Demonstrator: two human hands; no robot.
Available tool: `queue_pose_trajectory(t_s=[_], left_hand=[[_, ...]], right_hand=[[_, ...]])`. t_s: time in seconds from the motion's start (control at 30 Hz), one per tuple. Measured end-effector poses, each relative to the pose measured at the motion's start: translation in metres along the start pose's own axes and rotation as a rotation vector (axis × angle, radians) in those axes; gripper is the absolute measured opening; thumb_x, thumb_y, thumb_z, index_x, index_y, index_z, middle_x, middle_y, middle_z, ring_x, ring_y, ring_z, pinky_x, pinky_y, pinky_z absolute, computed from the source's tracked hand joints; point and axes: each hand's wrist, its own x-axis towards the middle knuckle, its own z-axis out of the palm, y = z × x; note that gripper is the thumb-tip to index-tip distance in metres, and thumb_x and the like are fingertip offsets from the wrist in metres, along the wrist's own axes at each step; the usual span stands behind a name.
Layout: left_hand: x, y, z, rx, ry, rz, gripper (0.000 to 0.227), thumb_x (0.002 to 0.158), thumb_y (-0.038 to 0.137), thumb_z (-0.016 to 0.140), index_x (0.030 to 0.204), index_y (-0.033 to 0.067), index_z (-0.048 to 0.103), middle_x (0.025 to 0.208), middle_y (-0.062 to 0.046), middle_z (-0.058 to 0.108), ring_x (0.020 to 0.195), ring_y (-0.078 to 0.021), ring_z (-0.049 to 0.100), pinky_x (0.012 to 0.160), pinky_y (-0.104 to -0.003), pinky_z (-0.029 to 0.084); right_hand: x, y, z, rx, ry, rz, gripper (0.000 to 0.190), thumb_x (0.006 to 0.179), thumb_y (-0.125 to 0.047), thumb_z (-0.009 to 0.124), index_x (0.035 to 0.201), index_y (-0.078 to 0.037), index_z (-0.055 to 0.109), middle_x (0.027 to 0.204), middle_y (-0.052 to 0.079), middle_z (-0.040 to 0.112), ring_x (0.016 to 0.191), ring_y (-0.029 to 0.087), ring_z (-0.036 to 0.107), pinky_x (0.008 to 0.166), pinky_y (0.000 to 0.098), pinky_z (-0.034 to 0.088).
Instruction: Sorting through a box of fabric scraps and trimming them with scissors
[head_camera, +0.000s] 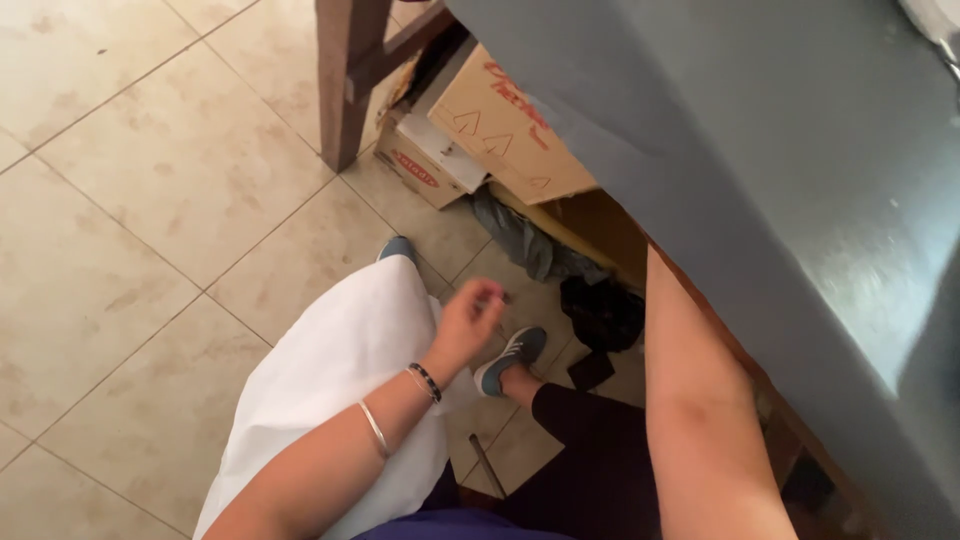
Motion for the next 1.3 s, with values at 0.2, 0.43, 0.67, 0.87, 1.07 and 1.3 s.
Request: queue_pose_trajectory(t_s=[0.2, 0.43, 0.67, 0.87, 1.07, 1.3], left_hand=[[-0.014, 0.042, -0.041, -0.181, 0.289, 0.201, 0.017, 0.105, 0.022, 0.056, 0.114, 0.0081, 0.056, 0.097, -0.009, 0.058, 0.089, -0.0185, 0.059, 0.080, -0.032, 0.051], [-0.049, 0.078, -0.033, 0.089, -0.191, 0.025, 0.070, 0.090, 0.048, 0.076, 0.142, 0.0050, 0.057, 0.145, -0.022, 0.055, 0.126, -0.0432, 0.058, 0.102, -0.049, 0.049], [-0.083, 0.048, -0.020, 0.724, -0.341, 0.080, 0.067, 0.086, 0.020, 0.064, 0.150, 0.0159, 0.046, 0.105, -0.026, 0.071, 0.100, -0.0498, 0.067, 0.090, -0.060, 0.053], [-0.094, 0.069, -0.010, 0.878, -0.450, 0.116, 0.075, 0.088, 0.024, 0.056, 0.159, 0.0187, 0.033, 0.107, -0.029, 0.071, 0.102, -0.0517, 0.067, 0.091, -0.062, 0.054], [-0.089, 0.075, -0.009, 0.923, -0.447, 0.121, 0.076, 0.088, 0.025, 0.056, 0.158, 0.0077, 0.031, 0.103, -0.033, 0.071, 0.100, -0.0538, 0.067, 0.090, -0.063, 0.054], [-0.089, 0.081, -0.020, 0.919, -0.426, 0.143, 0.076, 0.088, 0.025, 0.056, 0.158, 0.0077, 0.031, 0.109, -0.031, 0.069, 0.100, -0.0536, 0.067, 0.088, -0.065, 0.053]], right_hand=[[-0.077, 0.077, -0.091, -0.148, 0.145, 0.164, 0.041, 0.093, -0.034, 0.069, 0.129, -0.015, 0.071, 0.123, 0.014, 0.071, 0.122, 0.036, 0.062, 0.106, 0.0472, 0.046], [-0.274, 0.141, -0.147, -0.101, 0.164, 0.082, 0.011, 0.091, -0.017, 0.068, 0.099, -0.010, 0.073, 0.079, 0.014, 0.074, 0.088, 0.035, 0.073, 0.077, 0.0455, 0.056], [-0.386, 0.121, -0.125, -0.130, 0.126, 0.184, 0.013, 0.089, -0.020, 0.064, 0.097, -0.010, 0.068, 0.079, 0.019, 0.073, 0.081, 0.038, 0.073, 0.065, 0.0478, 0.057], [-0.392, 0.099, -0.141, -0.292, -0.104, 0.315, 0.051, 0.098, -0.029, 0.056, 0.140, -0.002, 0.049, 0.113, 0.033, 0.068, 0.102, 0.048, 0.069, 0.082, 0.0605, 0.059], [-0.363, 0.063, -0.157, -0.253, -0.164, 0.284, 0.058, 0.096, -0.025, 0.058, 0.146, -0.002, 0.042, 0.126, 0.035, 0.063, 0.112, 0.053, 0.063, 0.091, 0.0648, 0.055], [-0.339, 0.039, -0.148, -0.247, -0.017, -0.252, 0.035, 0.091, -0.005, 0.063, 0.124, -0.015, 0.062, 0.124, 0.010, 0.061, 0.116, 0.035, 0.060, 0.097, 0.0477, 0.051]])
